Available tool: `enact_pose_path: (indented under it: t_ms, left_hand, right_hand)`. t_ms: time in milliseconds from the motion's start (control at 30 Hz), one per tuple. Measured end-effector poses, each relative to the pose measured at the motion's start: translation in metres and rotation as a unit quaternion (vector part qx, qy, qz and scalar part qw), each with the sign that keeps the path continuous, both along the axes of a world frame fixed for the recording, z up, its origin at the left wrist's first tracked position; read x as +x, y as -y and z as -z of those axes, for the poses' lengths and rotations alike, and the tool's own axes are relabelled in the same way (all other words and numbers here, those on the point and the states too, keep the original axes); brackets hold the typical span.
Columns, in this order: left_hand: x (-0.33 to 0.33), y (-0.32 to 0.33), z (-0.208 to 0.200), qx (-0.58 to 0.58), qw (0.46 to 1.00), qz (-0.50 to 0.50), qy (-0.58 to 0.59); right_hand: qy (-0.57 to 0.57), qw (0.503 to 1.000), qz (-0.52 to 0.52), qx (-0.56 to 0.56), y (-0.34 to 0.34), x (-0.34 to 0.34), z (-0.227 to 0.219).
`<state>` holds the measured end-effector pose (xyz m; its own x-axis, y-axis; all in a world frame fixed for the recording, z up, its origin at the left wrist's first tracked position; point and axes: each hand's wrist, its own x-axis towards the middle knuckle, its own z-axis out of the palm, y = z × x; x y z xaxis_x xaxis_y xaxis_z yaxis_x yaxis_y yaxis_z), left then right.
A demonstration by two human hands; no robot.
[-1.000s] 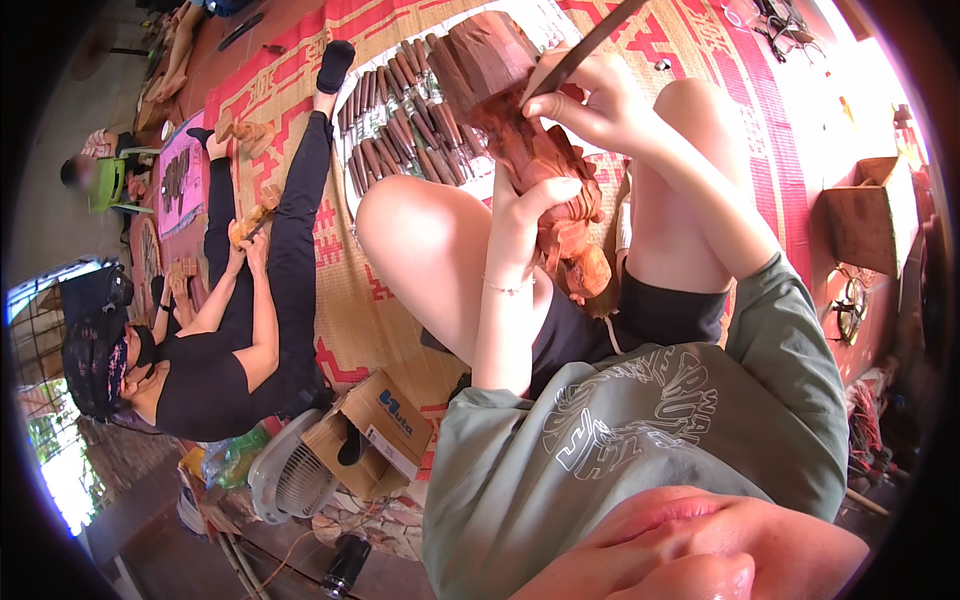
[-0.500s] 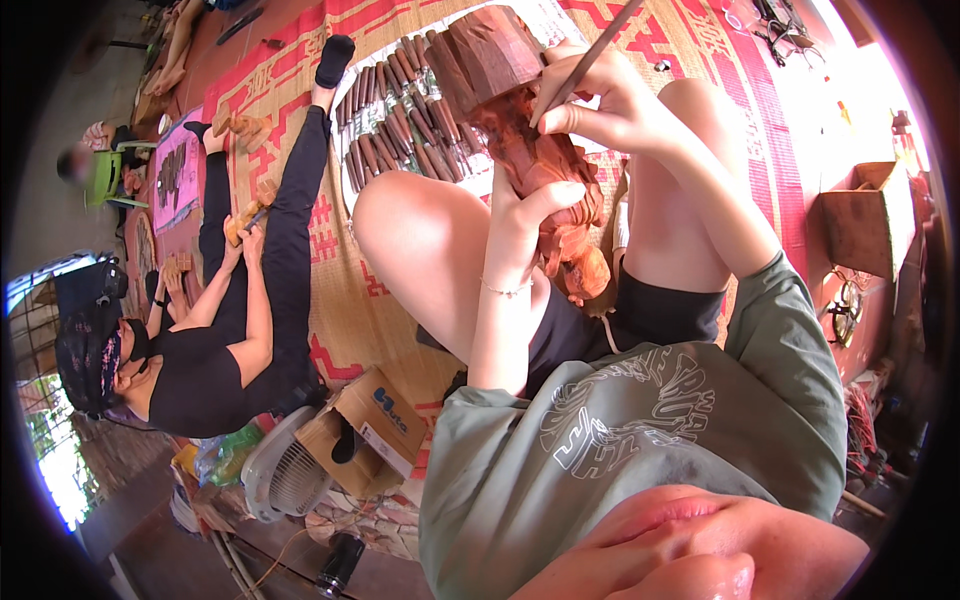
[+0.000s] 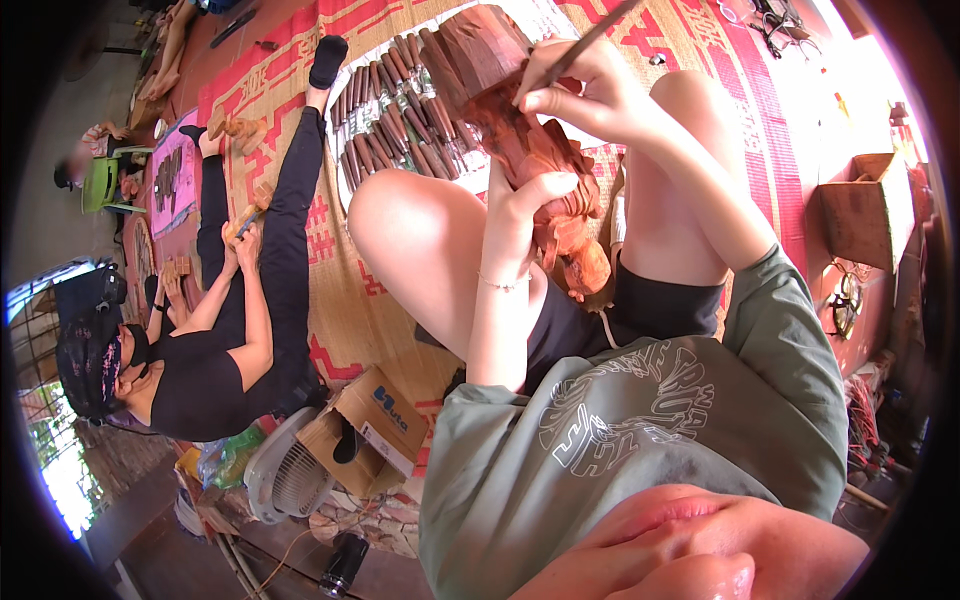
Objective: The person sits on a mat and carves a reddish-brown wooden figurine using a knife. They hold the figurine in their left hand and use the knife in their right hand to shape the wood, occasionally rotating the object to access different sides.
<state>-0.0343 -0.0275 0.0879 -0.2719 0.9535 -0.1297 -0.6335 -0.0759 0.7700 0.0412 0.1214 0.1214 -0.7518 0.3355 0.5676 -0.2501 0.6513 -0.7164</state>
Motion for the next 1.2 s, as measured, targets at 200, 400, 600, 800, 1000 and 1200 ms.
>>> enact_pose_path:
  t_ms: [200, 400, 600, 800, 1000, 1200]
  left_hand:
    - [-0.005, -0.003, 0.006, -0.003, 0.999, 0.009, 0.038]
    - [0.0, -0.003, -0.002, 0.003, 0.999, -0.005, 0.053]
    - [-0.004, -0.004, 0.003, -0.013, 0.996, 0.022, 0.083]
    - [-0.002, -0.001, -0.004, -0.003, 0.998, -0.002, 0.065]
    - [-0.005, 0.0, -0.002, -0.004, 0.998, 0.011, 0.055]
    - [-0.006, 0.0, 0.001, 0.007, 0.999, 0.003, 0.052]
  right_hand:
    - [0.054, 0.998, -0.024, 0.004, -0.001, 0.007, -0.004]
    - [0.013, 1.0, -0.019, -0.02, -0.004, 0.002, 0.0]
    - [0.017, 1.0, 0.002, 0.002, 0.001, 0.003, 0.005]
    - [0.036, 0.997, -0.026, -0.06, -0.002, 0.005, 0.0]
    - [0.003, 0.999, 0.043, -0.008, 0.0, -0.002, 0.01]
    - [0.041, 0.999, -0.015, -0.011, -0.002, 0.003, 0.003]
